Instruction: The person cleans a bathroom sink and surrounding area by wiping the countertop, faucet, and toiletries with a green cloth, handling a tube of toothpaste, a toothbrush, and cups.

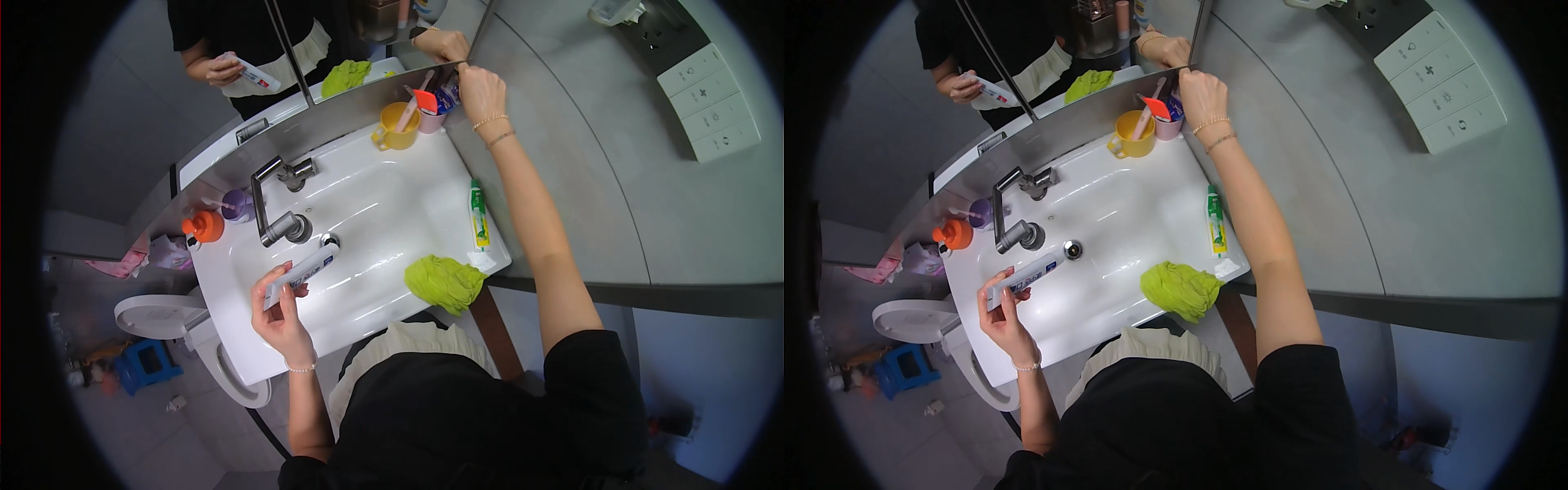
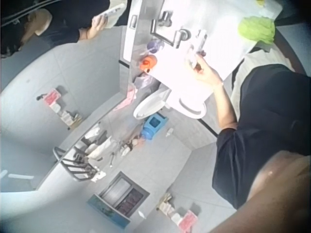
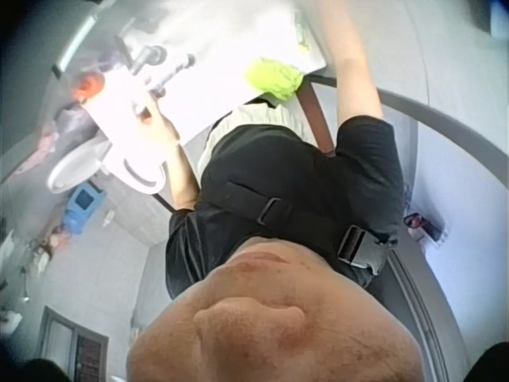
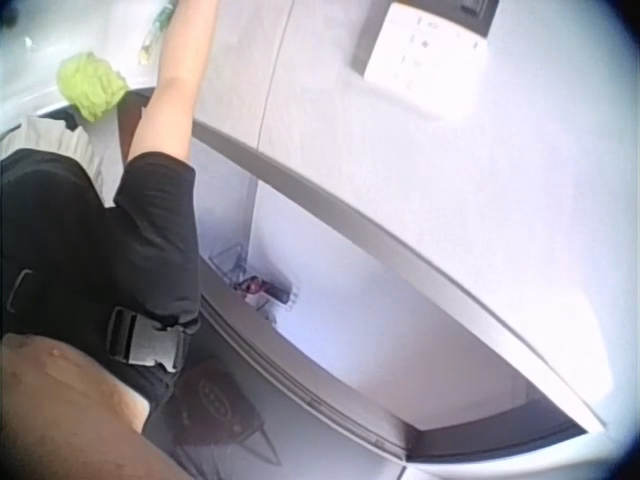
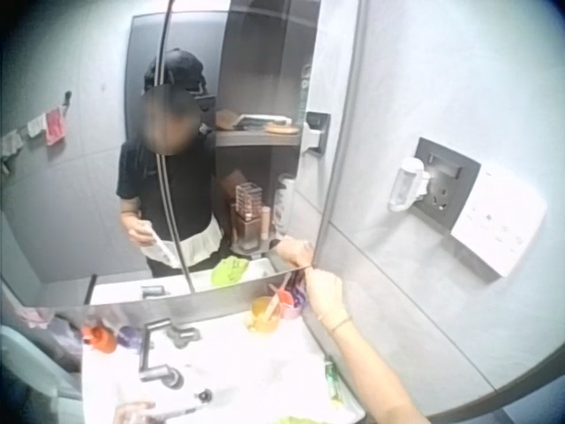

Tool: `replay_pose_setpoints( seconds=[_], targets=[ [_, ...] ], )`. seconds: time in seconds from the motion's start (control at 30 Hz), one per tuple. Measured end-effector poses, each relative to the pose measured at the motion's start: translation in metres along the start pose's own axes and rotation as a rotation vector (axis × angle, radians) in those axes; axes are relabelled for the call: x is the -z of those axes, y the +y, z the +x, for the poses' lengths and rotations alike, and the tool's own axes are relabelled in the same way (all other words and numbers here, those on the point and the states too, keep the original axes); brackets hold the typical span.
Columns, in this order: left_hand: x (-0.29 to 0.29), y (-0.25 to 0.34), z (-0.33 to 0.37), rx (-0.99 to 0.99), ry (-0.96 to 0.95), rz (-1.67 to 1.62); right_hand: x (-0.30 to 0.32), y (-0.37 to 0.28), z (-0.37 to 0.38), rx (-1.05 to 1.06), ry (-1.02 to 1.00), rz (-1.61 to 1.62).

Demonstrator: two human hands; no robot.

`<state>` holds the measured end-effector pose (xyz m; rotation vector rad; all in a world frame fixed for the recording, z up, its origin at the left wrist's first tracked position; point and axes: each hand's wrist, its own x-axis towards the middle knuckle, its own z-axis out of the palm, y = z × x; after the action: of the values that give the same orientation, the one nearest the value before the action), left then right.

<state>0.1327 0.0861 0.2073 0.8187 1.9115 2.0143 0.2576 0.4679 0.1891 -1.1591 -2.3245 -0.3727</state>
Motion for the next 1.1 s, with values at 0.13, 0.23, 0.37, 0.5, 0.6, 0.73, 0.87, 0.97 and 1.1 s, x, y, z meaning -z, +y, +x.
replay_pose_setpoints(
  seconds=[0.13, 0.23, 0.37, 0.5, 0.6, 0.73, 0.87, 0.97, 1.1],
  targets=[
    [-0.004, -0.006, 0.0, -0.002, -0.011, -0.005, -0.026, 0.003, -0.011, 0.055, 0.063, 0.041],
    [-0.01, -0.009, 0.001, 0.0, -0.047, -0.025, -0.042, 0.008, -0.012, 0.053, 0.121, 0.124],
    [-0.02, -0.01, 0.002, -0.001, -0.112, -0.064, -0.035, 0.006, -0.014, 0.021, 0.14, 0.24],
    [-0.03, -0.012, 0.003, -0.03, -0.158, -0.07, -0.029, 0.005, -0.02, -0.026, 0.252, 0.231],
    [-0.035, -0.012, 0.005, -0.029, -0.189, -0.059, -0.028, 0.004, -0.022, -0.017, 0.272, 0.221],
    [-0.043, -0.016, 0.01, -0.039, -0.224, -0.042, -0.038, 0.005, -0.018, 0.003, 0.118, 0.107],
    [-0.062, -0.025, 0.026, -0.029, -0.249, -0.062, -0.032, 0.002, -0.017, -0.052, 0.313, 0.17],
    [-0.075, -0.032, 0.046, 0.024, -0.242, -0.126, -0.008, -0.016, -0.03, -0.051, 0.383, 0.426],
    [-0.103, -0.041, 0.069, 0.166, -0.259, -0.285, 0.026, -0.043, -0.075, -0.103, -0.436, 1.12]
  ],
)
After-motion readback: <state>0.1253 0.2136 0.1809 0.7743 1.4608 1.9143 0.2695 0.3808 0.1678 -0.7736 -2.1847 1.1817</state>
